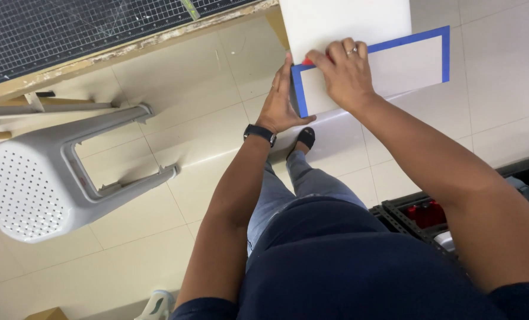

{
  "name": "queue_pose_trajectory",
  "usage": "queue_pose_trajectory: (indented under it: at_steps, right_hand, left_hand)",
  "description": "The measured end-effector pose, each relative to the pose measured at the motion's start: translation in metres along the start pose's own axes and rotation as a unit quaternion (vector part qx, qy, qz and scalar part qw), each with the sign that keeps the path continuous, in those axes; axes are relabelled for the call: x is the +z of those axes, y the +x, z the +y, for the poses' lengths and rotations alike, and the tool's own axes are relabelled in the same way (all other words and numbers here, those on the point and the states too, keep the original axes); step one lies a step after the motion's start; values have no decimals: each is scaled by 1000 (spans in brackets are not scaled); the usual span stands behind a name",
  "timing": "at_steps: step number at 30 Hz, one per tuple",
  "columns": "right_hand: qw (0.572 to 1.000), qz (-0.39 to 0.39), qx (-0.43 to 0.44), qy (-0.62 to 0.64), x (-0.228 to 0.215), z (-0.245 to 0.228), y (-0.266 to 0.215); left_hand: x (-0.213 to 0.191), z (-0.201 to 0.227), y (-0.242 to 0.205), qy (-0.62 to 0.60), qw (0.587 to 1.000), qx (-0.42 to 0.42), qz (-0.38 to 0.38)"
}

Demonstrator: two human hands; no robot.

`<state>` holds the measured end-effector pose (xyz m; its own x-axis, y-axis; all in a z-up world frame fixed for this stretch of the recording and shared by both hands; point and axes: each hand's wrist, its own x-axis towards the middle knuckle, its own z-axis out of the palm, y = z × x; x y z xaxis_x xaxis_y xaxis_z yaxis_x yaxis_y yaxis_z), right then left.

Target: Cleaning the interior of a box with a cloth and smoothing tape onto a board using a squeegee tool.

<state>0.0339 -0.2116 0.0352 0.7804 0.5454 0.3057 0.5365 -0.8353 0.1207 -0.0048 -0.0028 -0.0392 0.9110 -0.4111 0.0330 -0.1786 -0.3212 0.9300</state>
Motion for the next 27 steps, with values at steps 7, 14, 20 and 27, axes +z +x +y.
queue_pose_trajectory:
  at_steps: [7,14,20,27]
  right_hand:
    - [1000,-2,-11,21,2,-3,3]
    - [999,41,-11,-9,2,-7,9]
    - [999,18,-28,-1,-3,-5,1]
    - [999,27,-34,-20,0,-5,7]
  left_hand:
    - [3,-5,-1,5,1000,17,3]
    - [1,-8,2,9,1000,18,11]
    - [2,-2,2,6,1000,-6,-2]
    - [-3,-1,5,-4,1000,-5,9]
